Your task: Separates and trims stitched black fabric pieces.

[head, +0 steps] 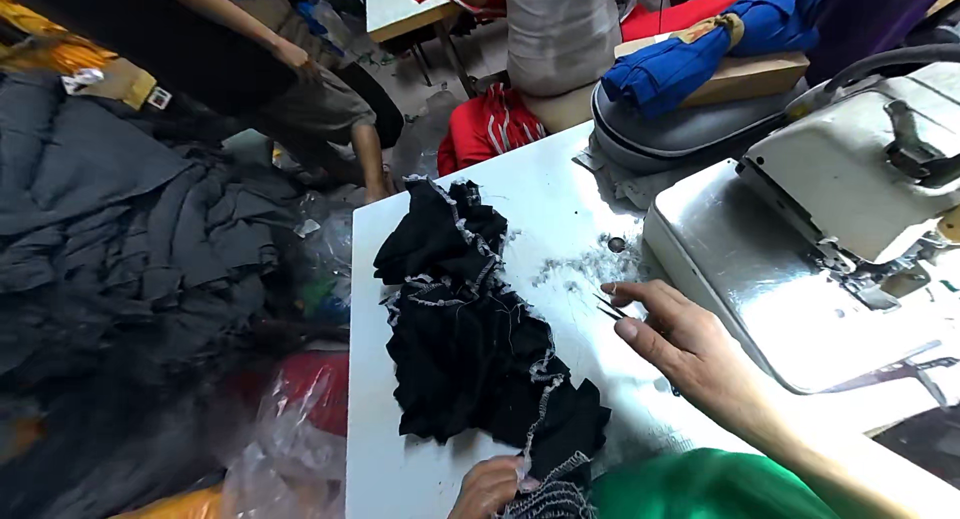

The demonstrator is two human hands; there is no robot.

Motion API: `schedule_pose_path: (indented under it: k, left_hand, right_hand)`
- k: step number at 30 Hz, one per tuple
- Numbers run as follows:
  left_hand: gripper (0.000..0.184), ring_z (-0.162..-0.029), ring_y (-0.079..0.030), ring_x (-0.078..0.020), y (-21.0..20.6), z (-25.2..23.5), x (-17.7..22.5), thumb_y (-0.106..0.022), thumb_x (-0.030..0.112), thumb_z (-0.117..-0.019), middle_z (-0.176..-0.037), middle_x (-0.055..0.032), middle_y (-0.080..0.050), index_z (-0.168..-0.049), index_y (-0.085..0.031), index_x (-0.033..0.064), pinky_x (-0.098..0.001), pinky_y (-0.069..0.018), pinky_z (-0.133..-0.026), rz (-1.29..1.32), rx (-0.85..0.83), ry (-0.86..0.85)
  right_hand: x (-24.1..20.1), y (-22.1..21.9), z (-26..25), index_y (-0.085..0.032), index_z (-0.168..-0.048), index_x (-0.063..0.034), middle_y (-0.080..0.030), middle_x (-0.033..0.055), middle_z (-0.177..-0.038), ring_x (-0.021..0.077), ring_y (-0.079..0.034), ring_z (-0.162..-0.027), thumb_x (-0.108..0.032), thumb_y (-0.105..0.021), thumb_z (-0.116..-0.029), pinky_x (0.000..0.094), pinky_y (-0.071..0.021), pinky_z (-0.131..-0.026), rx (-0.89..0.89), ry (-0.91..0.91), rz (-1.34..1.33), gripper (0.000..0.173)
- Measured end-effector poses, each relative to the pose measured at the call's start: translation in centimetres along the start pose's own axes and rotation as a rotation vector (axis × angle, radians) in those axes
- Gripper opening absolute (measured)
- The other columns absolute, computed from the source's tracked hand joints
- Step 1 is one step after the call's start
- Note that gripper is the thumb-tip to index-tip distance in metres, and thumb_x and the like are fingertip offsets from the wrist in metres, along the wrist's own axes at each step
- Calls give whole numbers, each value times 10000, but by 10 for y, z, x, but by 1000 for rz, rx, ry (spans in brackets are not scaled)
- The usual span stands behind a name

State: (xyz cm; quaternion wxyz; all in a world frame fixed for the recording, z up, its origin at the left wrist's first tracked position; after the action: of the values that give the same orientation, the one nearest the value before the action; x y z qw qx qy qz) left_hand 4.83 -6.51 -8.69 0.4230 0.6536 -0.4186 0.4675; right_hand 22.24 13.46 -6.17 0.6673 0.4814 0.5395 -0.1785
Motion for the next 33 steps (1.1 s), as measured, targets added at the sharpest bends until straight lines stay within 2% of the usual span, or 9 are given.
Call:
schedule_pose_path:
  k: [2, 8, 12, 14, 19, 24, 27, 29, 33]
  left_hand:
    - [256, -1187, -546, 107, -1, 5, -2, -588, 436, -1012, -1181, 246, -675, -1171, -700, 270, -173, -383, -1082, 27, -28, -10]
    - [249, -1168, -558, 97, -6, 9, -9, -609, 425, -1003, -1162, 221, -672, -1155, -697, 248, -161, -408, -1063, 140, -98, -13]
    - [236, -1220, -564, 52, -8, 6, -6, -608, 374, -1016, -1155, 159, -699, -1130, -677, 178, -217, -360, -1148, 110, -133, -59]
    - [243, -1228, -579, 25, -10, 3, -5, -595, 360, -1026, -1182, 122, -708, -1134, -666, 154, -243, -350, -1167, 115, -166, -77]
    - [222, -1207, -568, 56, -14, 3, -6, -634, 384, -999, -1340, 176, -613, -1139, -717, 233, -157, -475, -1018, 156, -147, -1]
    - [206, -1213, -540, 66, -17, 2, -7, -638, 394, -995, -1348, 179, -573, -1123, -709, 249, -142, -454, -1023, 122, -124, -5]
    - [164, -1227, -544, 52, -19, -1, -8, -656, 351, -990, -1391, 187, -542, -1132, -712, 292, -157, -472, -1021, 151, -115, -1]
    - [143, -1312, -499, 36, -21, -3, -7, -650, 320, -997, -1453, 197, -499, -1125, -712, 310, -185, -452, -1080, 145, -124, 8]
    - [169, -1441, -396, -33, -23, -3, -5, -643, 261, -1003, -1554, 164, -435, -1152, -716, 290, -252, -375, -1182, 169, -155, -37]
  right_hand:
    - [-2, 0, -7, -631, -1352, -121, -650, 48, -1149, 88, -559, -706, -547, -607, -949, 303, -487, -602, -31, 23, 107, 587]
    - [-16, 3, -29, -592, -1402, -59, -596, 153, -1381, 271, -688, -901, -197, -714, -941, 453, -561, -699, -34, 143, 369, 495]
    - [-10, 7, -36, -669, -1309, -114, -669, 161, -1148, 350, -691, -868, -160, -765, -915, 527, -563, -695, -346, 10, 705, 408]
    - [-11, 13, -39, -650, -1349, -120, -647, 188, -1203, 368, -688, -840, -132, -779, -898, 529, -564, -668, -277, 39, 727, 469]
    - [-3, 12, -35, -664, -1326, -141, -635, 154, -1194, 325, -680, -861, -228, -765, -924, 475, -557, -688, -440, -48, 869, 424]
    - [-14, 19, -33, -645, -1356, -118, -650, 121, -1154, 226, -638, -790, -223, -731, -925, 427, -535, -648, -141, 195, 386, 451]
    - [-3, 11, -26, -724, -1208, -125, -669, 103, -997, 240, -668, -756, -216, -748, -922, 434, -558, -626, -230, 169, 464, 302]
    - [-2, 12, -20, -743, -1103, -152, -631, 0, -861, 110, -600, -691, -248, -669, -960, 289, -504, -593, -250, 194, 388, 187]
    - [-5, 6, 0, -735, -1102, -92, -665, 12, -834, 63, -600, -656, -477, -527, -1019, 242, -518, -592, -574, 181, 61, 445]
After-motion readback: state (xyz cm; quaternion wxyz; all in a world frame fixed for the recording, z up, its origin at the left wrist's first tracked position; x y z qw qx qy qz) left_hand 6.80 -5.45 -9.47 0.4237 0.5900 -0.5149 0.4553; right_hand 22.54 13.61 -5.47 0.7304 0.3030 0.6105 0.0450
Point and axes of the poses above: each hand's wrist, its own z-axis away from the middle knuckle, its own y-axis out of the back of the hand, x = y × z, the point moved 4 cm from there along -z, towards the middle knuckle
